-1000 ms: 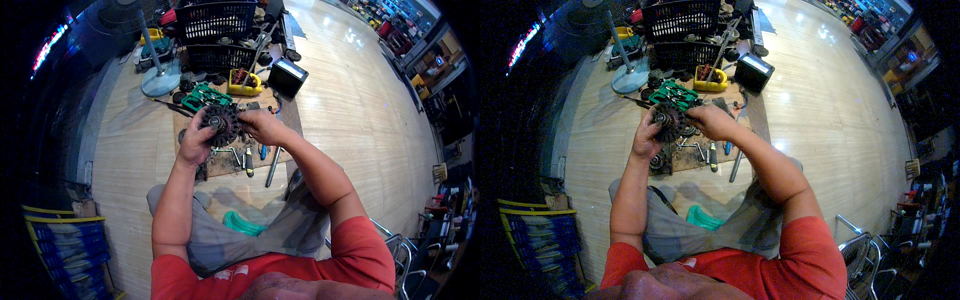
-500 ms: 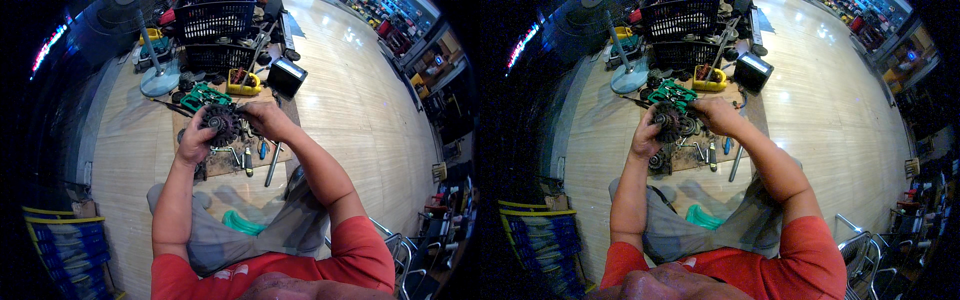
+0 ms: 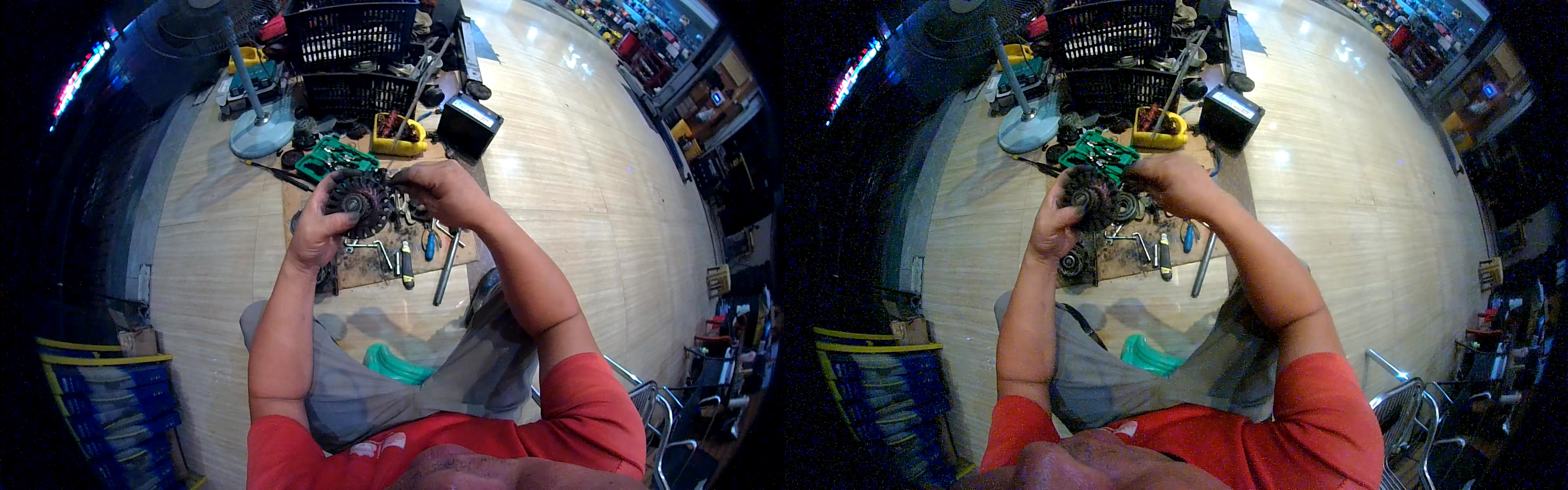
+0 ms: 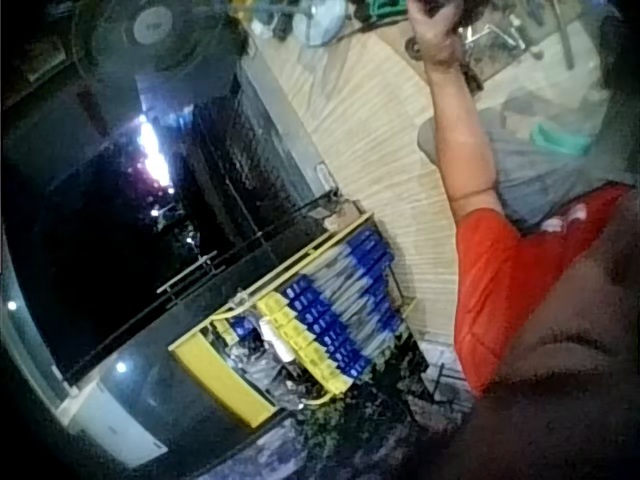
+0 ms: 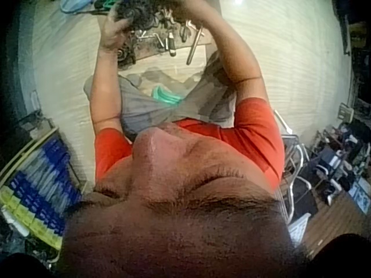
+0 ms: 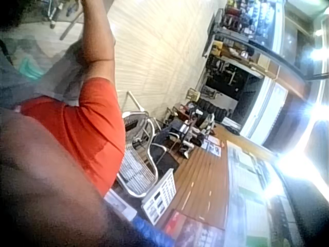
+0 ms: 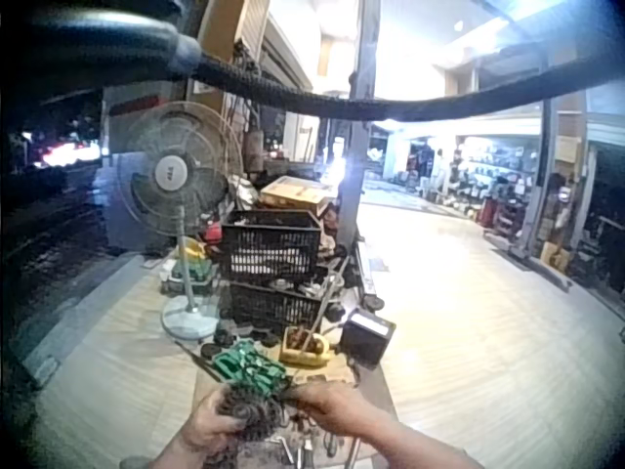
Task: The person handles a metal mechanical assembly, individual gears, and a black component by hand. They place gears into a housing and pick up a black plastic electrical part from a collection of items on the floor.
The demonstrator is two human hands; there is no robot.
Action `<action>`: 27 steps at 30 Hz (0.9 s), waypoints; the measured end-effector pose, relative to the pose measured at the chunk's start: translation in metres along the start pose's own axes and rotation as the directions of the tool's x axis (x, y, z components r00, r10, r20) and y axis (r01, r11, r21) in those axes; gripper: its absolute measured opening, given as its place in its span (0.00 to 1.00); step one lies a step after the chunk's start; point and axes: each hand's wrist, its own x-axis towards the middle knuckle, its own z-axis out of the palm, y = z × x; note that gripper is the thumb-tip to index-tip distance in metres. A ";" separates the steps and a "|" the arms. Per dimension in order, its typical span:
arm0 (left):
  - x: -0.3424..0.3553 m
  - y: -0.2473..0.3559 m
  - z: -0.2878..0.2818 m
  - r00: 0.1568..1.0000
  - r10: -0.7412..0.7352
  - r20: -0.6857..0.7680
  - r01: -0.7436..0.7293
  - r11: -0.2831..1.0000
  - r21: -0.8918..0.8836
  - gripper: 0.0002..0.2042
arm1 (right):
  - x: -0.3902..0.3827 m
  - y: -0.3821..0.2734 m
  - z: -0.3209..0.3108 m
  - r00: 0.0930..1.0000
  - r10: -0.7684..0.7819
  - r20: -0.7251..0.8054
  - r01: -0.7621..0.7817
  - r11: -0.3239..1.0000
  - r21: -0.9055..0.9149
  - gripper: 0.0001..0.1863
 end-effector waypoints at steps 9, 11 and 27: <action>0.002 -0.003 0.005 0.994 0.021 -0.111 -0.010 0.995 0.102 0.33 | 0.000 -0.001 0.001 0.993 0.069 -0.093 -0.072 0.997 -0.025 0.09; 0.002 -0.003 0.006 0.994 0.021 -0.111 -0.012 0.997 0.074 0.33 | 0.001 -0.002 0.000 0.993 0.055 -0.108 -0.058 0.998 -0.019 0.08; 0.018 -0.004 -0.024 0.834 0.224 -0.504 -0.323 0.939 -0.117 0.13 | -0.013 -0.022 0.023 0.988 0.113 0.106 -0.102 0.990 -0.101 0.09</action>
